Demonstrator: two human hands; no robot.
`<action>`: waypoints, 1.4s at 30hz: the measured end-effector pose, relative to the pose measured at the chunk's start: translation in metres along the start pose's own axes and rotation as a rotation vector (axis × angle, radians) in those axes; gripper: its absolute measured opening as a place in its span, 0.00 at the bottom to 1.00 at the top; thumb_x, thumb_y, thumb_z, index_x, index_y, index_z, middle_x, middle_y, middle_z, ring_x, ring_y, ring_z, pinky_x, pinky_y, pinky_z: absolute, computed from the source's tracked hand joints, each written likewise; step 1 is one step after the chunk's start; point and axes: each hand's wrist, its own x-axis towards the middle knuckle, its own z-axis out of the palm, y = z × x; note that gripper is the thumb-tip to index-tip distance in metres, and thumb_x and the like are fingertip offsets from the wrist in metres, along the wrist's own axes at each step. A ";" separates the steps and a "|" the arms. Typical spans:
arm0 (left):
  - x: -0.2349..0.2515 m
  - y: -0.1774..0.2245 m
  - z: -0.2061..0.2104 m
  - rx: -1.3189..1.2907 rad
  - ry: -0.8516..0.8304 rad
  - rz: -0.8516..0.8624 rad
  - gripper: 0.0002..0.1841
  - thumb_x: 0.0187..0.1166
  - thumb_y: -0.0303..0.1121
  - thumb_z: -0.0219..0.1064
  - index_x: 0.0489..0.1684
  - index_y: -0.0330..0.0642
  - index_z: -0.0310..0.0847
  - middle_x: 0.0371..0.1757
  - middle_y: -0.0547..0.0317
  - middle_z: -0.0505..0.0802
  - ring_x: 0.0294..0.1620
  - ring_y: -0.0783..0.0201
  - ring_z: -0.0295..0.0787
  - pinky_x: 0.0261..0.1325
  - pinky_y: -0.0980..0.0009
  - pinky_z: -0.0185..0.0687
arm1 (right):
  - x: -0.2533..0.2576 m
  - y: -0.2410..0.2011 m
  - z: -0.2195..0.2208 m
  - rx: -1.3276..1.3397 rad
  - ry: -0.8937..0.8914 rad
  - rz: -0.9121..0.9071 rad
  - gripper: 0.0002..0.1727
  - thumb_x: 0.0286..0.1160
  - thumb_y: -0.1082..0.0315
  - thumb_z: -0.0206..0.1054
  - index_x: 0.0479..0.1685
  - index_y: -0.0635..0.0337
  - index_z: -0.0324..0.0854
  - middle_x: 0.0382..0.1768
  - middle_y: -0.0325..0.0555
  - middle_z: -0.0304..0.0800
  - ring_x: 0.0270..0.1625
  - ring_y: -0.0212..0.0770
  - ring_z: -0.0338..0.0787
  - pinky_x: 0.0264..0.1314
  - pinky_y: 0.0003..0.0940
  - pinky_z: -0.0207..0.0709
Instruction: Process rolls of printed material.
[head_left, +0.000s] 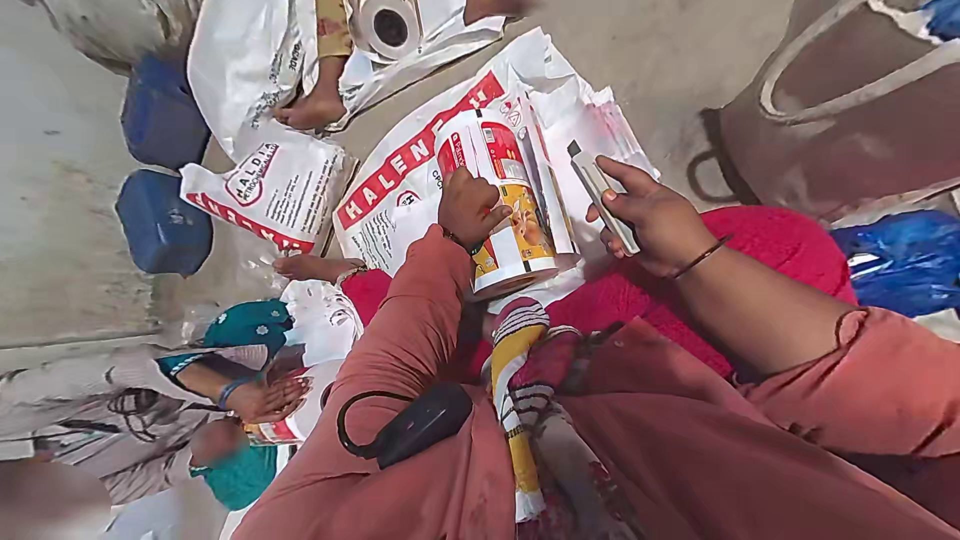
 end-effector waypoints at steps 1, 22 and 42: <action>-0.001 0.002 0.000 -0.002 0.008 0.002 0.38 0.83 0.68 0.42 0.15 0.43 0.76 0.26 0.50 0.87 0.44 0.40 0.83 0.57 0.41 0.72 | 0.001 0.000 0.000 -0.012 0.002 -0.002 0.29 0.95 0.65 0.47 0.94 0.39 0.55 0.42 0.45 0.89 0.17 0.32 0.77 0.16 0.23 0.72; -0.030 -0.001 -0.035 0.079 -0.124 -0.036 0.29 0.87 0.58 0.46 0.45 0.50 0.92 0.61 0.46 0.90 0.71 0.36 0.79 0.72 0.34 0.68 | -0.004 0.019 0.006 -0.539 -0.129 -0.078 0.30 0.93 0.65 0.52 0.94 0.38 0.58 0.45 0.48 0.90 0.20 0.36 0.80 0.21 0.32 0.78; -0.026 0.009 0.014 -0.382 0.241 -0.386 0.27 0.91 0.48 0.51 0.33 0.39 0.92 0.47 0.51 0.93 0.63 0.45 0.80 0.73 0.41 0.61 | -0.020 0.003 0.104 -1.330 -0.327 0.003 0.33 0.91 0.67 0.54 0.96 0.48 0.52 0.60 0.61 0.87 0.47 0.57 0.94 0.51 0.59 0.88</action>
